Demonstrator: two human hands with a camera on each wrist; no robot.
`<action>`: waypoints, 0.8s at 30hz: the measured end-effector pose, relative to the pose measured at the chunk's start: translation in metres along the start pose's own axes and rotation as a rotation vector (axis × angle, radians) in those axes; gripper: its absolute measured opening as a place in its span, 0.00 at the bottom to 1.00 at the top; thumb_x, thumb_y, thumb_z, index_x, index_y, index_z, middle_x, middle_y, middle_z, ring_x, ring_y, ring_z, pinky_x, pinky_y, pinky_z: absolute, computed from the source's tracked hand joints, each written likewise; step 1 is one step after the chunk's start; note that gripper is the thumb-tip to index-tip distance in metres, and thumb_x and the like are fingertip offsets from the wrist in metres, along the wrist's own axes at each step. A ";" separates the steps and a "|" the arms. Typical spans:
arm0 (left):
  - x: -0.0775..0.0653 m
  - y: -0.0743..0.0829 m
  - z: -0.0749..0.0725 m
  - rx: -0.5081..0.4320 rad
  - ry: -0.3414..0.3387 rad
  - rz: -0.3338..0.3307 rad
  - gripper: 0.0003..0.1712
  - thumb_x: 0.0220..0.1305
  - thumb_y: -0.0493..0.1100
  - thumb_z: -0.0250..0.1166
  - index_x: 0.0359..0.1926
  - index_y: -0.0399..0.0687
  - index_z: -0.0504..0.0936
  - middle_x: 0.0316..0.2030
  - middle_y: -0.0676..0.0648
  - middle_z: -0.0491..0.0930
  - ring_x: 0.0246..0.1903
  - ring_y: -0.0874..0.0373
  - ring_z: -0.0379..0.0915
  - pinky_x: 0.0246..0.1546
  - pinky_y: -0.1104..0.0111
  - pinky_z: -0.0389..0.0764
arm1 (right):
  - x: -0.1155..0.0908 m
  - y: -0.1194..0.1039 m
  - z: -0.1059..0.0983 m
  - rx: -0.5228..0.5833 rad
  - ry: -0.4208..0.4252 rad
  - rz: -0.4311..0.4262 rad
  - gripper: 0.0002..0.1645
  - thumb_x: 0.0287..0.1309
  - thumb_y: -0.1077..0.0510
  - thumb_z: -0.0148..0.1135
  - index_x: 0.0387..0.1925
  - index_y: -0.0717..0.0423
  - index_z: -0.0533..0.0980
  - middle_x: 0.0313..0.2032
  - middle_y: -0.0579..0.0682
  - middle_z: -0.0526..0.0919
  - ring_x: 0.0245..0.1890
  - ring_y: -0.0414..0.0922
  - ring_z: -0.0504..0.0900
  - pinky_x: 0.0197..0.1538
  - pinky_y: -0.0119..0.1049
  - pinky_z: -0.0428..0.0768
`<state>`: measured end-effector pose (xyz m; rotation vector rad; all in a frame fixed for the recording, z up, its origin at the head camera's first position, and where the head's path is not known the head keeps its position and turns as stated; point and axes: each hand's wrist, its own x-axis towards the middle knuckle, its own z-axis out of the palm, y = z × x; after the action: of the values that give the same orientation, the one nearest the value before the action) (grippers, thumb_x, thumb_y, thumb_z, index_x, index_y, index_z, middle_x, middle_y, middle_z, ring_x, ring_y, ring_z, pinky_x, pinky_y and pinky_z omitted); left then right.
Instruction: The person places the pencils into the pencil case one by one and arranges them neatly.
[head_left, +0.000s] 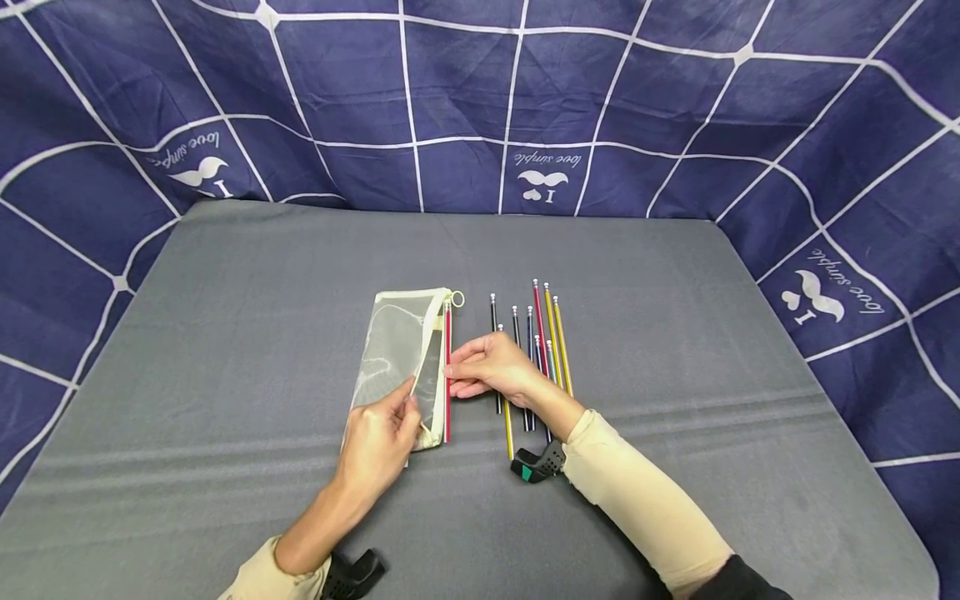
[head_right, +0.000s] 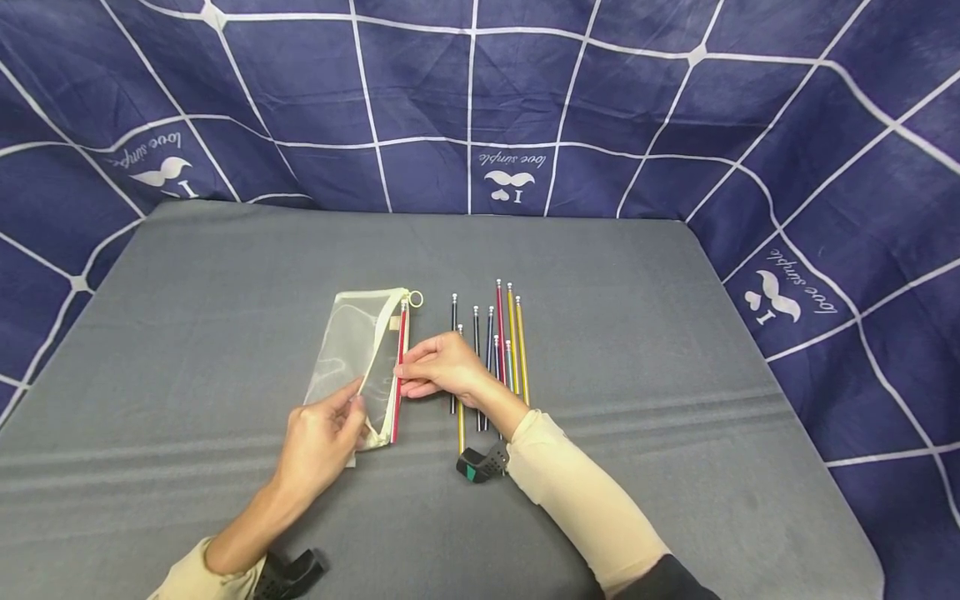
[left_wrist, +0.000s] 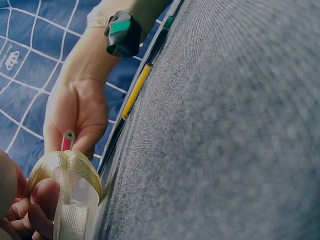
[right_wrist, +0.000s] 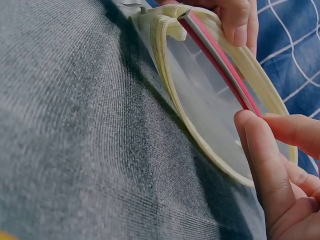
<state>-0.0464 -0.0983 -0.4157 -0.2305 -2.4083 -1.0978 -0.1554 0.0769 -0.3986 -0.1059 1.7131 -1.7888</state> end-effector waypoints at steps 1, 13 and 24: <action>0.000 0.000 0.000 -0.002 -0.002 0.000 0.17 0.57 0.27 0.62 0.49 0.27 0.83 0.15 0.54 0.78 0.12 0.73 0.69 0.12 0.77 0.70 | 0.001 0.000 0.001 0.000 0.004 0.004 0.13 0.56 0.73 0.65 0.43 0.77 0.76 0.28 0.59 0.85 0.23 0.46 0.86 0.33 0.38 0.85; 0.001 0.002 -0.002 -0.015 -0.027 -0.030 0.17 0.57 0.27 0.62 0.48 0.28 0.84 0.15 0.55 0.77 0.13 0.73 0.70 0.12 0.78 0.69 | 0.011 0.001 0.005 0.002 0.037 0.005 0.14 0.56 0.72 0.66 0.44 0.76 0.76 0.27 0.55 0.85 0.23 0.44 0.86 0.33 0.36 0.85; 0.001 0.003 -0.004 -0.005 -0.039 -0.047 0.17 0.58 0.28 0.62 0.48 0.28 0.84 0.15 0.55 0.77 0.13 0.72 0.69 0.12 0.77 0.68 | 0.010 -0.002 0.014 0.039 0.031 -0.002 0.15 0.58 0.73 0.63 0.47 0.78 0.76 0.29 0.59 0.86 0.24 0.45 0.86 0.35 0.37 0.85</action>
<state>-0.0449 -0.0993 -0.4112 -0.2002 -2.4566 -1.1303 -0.1576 0.0594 -0.3983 -0.0638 1.6995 -1.8328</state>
